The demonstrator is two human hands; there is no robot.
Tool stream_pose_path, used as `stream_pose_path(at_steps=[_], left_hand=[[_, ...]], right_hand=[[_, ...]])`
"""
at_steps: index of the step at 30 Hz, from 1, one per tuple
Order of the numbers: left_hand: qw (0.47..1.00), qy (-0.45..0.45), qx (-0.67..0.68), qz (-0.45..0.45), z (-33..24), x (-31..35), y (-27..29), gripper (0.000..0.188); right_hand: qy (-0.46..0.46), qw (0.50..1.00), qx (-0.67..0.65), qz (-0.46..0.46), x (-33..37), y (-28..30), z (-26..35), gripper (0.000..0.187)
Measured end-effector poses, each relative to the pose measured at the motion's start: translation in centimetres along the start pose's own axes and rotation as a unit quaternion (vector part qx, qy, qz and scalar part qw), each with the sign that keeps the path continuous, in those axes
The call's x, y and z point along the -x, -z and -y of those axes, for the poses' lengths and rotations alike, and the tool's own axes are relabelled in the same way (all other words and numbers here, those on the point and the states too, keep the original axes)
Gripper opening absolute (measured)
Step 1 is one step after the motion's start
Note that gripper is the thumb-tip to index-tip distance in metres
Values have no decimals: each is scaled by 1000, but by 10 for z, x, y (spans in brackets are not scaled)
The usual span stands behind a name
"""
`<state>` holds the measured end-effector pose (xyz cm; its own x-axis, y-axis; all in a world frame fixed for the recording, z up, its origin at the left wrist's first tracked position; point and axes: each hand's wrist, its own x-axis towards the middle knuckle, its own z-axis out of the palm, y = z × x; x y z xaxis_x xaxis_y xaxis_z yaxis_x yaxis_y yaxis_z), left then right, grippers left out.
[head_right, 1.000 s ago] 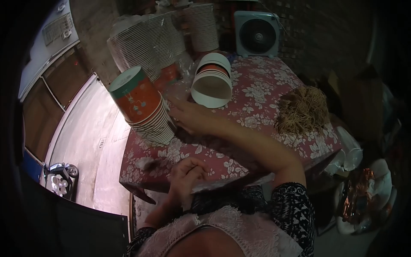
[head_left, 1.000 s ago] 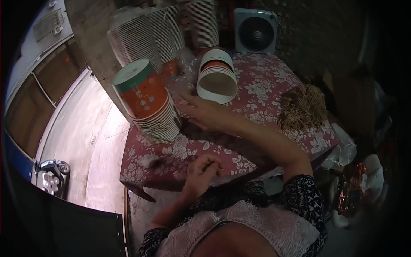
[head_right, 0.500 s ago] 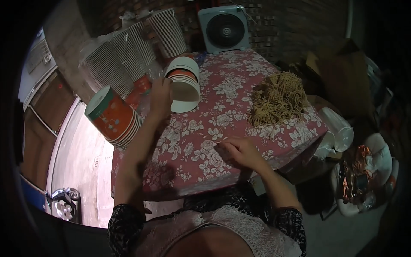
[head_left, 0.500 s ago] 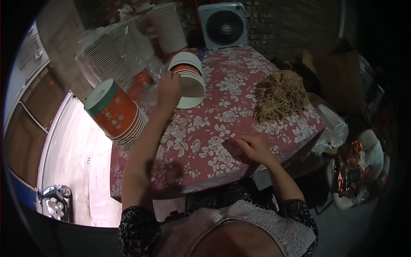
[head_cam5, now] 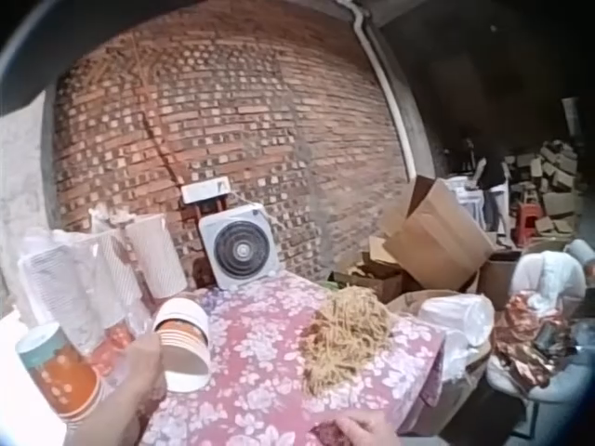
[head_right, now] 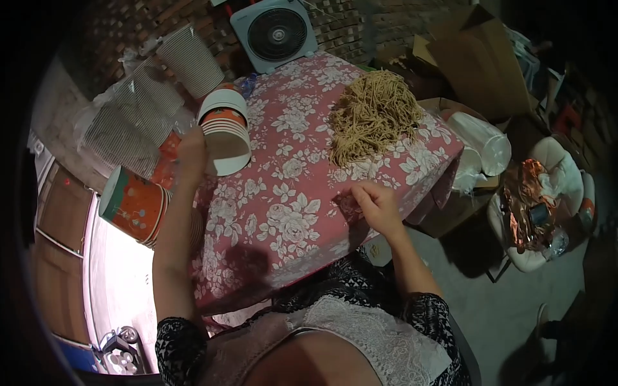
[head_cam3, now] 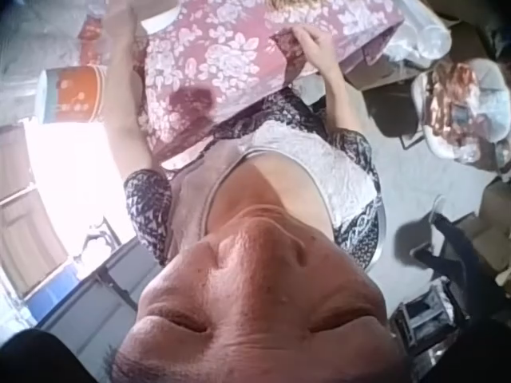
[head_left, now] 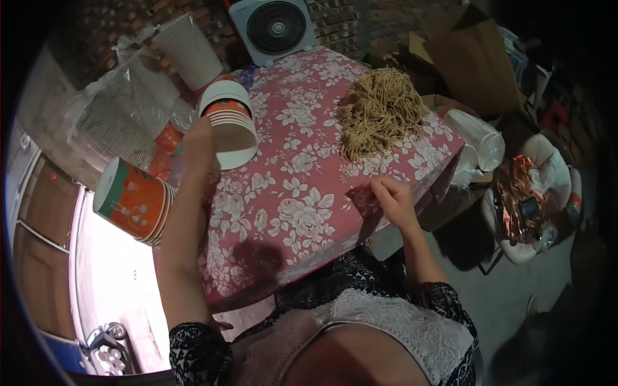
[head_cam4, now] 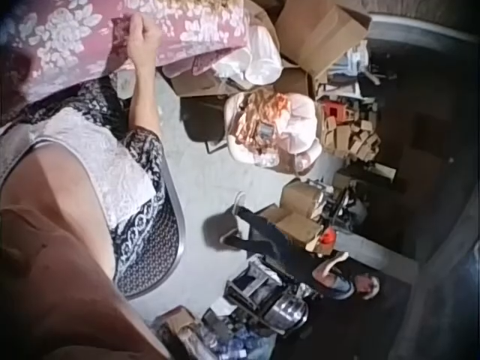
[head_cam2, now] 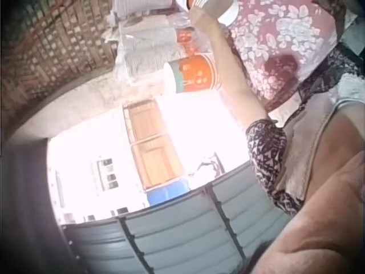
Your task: Threading elastic strings through holes in paper bowls or containers for packaging.
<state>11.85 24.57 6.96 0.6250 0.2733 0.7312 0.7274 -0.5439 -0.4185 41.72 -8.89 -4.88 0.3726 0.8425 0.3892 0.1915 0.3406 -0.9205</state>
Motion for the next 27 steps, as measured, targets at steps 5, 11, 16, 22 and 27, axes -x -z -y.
stream_pose_path(at_steps=[5, 11, 16, 22, 27], left_hand=[[999, 17, 0, 47, 2, 3, 12, 15], [992, 31, -19, 123, -2, -2, 35, 17], [989, 21, -19, 147, 1, -1, 42, 11], [980, -10, -37, 193, 0, -3, 48, 17], [975, 58, -41, 211, -8, -1, 46, 26]], right_hand=[[-20, 998, -47, -31, -3, 10, -1, 23], [-27, 995, -74, -64, -8, 28, -13, 27], [-28, 994, -68, -75, -27, 40, -21, 27], [-33, 997, 41, -55, -55, 37, -16, 21], [-35, 998, 29, -42, -58, 31, -11, 20]])
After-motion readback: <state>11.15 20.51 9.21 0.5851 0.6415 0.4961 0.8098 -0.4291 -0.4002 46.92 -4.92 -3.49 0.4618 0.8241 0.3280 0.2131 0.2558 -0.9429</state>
